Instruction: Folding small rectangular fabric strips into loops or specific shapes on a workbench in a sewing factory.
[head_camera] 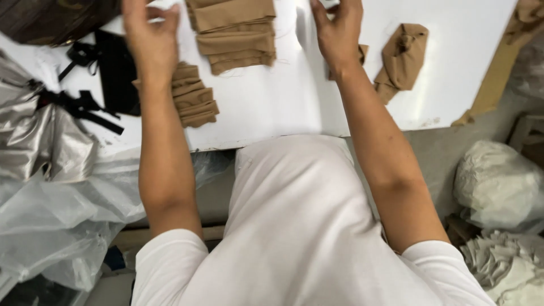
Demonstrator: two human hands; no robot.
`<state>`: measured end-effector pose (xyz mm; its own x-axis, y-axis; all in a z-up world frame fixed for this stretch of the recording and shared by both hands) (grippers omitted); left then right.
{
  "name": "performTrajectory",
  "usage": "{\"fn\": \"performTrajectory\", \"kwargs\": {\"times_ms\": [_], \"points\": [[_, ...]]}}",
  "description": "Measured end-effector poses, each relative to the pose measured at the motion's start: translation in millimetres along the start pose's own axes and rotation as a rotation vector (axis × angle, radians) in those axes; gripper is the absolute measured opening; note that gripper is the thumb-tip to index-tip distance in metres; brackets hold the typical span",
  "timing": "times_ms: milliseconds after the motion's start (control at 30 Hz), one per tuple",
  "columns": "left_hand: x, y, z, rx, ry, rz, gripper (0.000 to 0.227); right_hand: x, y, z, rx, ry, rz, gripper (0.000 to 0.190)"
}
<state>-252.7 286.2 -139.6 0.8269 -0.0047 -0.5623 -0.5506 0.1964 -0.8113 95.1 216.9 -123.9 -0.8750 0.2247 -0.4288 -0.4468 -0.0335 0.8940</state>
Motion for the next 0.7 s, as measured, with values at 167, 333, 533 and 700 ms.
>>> {"fn": "performTrajectory", "kwargs": {"times_ms": [167,333,533,700], "points": [[-19.8,-80.3,-47.9,0.002,-0.271,-0.139,0.020,-53.9,-52.3,-92.0,0.051,0.027,-0.629,0.047],[64.2,-111.7,-97.2,-0.033,-0.008,-0.330,0.018,-66.7,-88.4,-120.7,0.244,-0.025,-0.456,0.023],[197.5,-112.4,-139.3,-0.287,0.550,-0.181,0.033,-76.3,-82.3,-144.4,0.585,-0.115,0.197,0.006],[251.8,-103.7,-141.6,-0.337,0.720,0.060,0.055,-59.3,-108.1,-146.8,0.515,0.098,-0.180,0.064]]}}
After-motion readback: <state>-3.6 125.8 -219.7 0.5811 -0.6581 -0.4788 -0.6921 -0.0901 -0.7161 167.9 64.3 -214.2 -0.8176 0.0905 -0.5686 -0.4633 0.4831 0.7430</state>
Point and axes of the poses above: each hand's wrist, its own z-axis towards the middle knuckle, its own x-axis out of the palm, y = z × x, the point moved 9 cm from there along z, towards the middle knuckle, and after that the axes turned 3 degrees about -x, right-handed, at the moved point
